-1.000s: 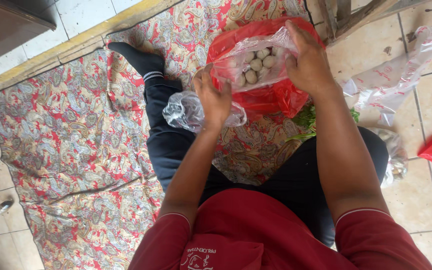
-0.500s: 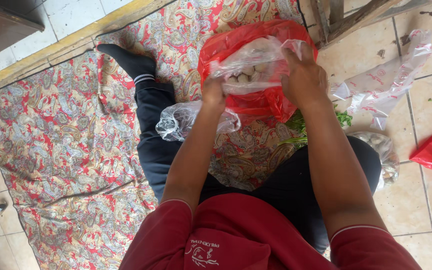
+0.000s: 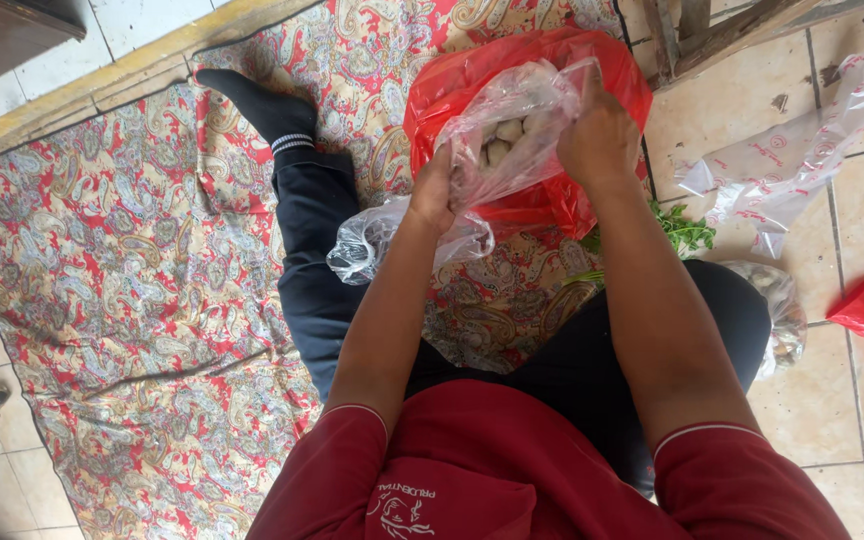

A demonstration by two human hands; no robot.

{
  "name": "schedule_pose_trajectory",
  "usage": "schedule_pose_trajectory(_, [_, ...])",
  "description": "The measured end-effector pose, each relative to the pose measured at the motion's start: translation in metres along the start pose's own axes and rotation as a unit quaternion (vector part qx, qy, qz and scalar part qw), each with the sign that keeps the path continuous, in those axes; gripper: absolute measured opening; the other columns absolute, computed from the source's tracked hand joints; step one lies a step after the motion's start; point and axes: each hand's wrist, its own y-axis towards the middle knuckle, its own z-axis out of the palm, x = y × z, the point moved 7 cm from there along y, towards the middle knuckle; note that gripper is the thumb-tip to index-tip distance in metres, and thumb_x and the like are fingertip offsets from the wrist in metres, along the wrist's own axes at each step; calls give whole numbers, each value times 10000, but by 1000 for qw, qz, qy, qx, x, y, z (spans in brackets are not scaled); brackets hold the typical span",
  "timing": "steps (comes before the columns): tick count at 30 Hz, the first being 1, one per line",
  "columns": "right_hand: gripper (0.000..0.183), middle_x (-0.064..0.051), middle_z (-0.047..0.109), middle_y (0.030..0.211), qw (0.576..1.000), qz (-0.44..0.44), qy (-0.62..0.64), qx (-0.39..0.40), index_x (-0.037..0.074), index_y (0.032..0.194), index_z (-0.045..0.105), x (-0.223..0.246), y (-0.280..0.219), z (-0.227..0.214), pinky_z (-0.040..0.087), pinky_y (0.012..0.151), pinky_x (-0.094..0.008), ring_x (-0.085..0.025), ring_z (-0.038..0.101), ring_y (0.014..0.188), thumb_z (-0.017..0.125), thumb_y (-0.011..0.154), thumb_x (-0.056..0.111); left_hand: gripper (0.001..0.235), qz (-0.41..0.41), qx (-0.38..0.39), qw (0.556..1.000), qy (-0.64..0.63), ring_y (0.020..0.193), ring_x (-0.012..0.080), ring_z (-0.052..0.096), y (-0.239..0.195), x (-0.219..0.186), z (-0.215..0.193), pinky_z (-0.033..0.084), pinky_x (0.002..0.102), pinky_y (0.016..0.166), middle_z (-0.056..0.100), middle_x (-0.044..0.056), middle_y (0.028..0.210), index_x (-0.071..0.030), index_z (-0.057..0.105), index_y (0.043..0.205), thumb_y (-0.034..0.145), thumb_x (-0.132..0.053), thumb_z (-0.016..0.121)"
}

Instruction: The person sits on a patterned mat and sorts small bulbous items, likely garlic, from a large red plastic bag into smaller clear plastic bags. They repeatedly open bags, transfer the items, and arrange the filled bags on the floor.

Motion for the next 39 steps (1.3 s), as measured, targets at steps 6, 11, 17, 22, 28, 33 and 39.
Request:
schedule_pose_trajectory(6, [690, -255, 722, 1123, 993, -76, 75, -49, 16, 1529, 494, 24, -7, -53, 553, 871, -505, -435, 698, 1004, 713, 885, 130, 401, 114, -107, 987, 27, 845, 116, 557, -3, 10, -6, 479, 303, 729, 601, 51, 1009, -58, 527, 1128, 1098, -457, 517])
schedule_pose_trajectory(11, [484, -241, 722, 1098, 991, -102, 82, 39, 99, 1420, 651, 31, -47, -110, 554, 907, -495, -427, 695, 986, 701, 947, 190, 413, 147, -73, 986, -35, 795, 136, 537, -72, 8, -8, 504, 324, 686, 603, 71, 950, 2, 547, 1158, 1066, -400, 550])
schedule_pose_trajectory(17, [324, -197, 736, 1035, 963, -89, -45, 252, 175, 1246, 716, 21, -113, -84, 512, 899, -555, -426, 679, 1009, 606, 961, 285, 391, 36, -95, 994, 38, 738, 118, 546, -130, 46, -25, 466, 299, 603, 618, 41, 907, -36, 596, 1154, 1026, -403, 545])
schedule_pose_trajectory(22, [285, -169, 734, 1068, 926, -45, -88, 364, 175, 1143, 746, -9, -157, -6, 513, 923, -548, -410, 664, 1059, 588, 947, 308, 382, 22, 3, 997, 77, 565, 100, 423, -124, 97, -58, 325, 289, 473, 506, 10, 730, -44, 548, 959, 1083, -405, 527])
schedule_pose_trajectory(28, [328, -189, 599, 1265, 945, 102, -161, 264, 283, 1171, 774, -48, -157, 6, 466, 959, -542, -422, 536, 1192, 610, 901, 196, 286, -178, 58, 979, 78, 496, 101, 390, -111, 152, -77, 303, 277, 434, 477, -19, 685, -149, 586, 974, 1028, -426, 535])
schedule_pose_trajectory(33, [304, -67, 620, 1284, 926, -204, -316, 36, 185, 1005, 780, 20, -179, -2, 499, 948, -434, -291, 569, 1217, 713, 711, 225, 386, -236, 160, 954, -91, 864, 168, 686, -124, 147, -47, 575, 340, 738, 696, 47, 1042, -106, 630, 1245, 1011, -376, 482])
schedule_pose_trajectory(39, [301, -56, 647, 1254, 914, -306, -192, 182, 175, 1176, 704, 55, -203, 77, 510, 990, -425, -286, 616, 1203, 612, 896, 117, 371, -156, 182, 965, -110, 620, 118, 575, -68, 136, -60, 460, 281, 525, 721, 38, 1028, -141, 644, 1235, 1026, -413, 504])
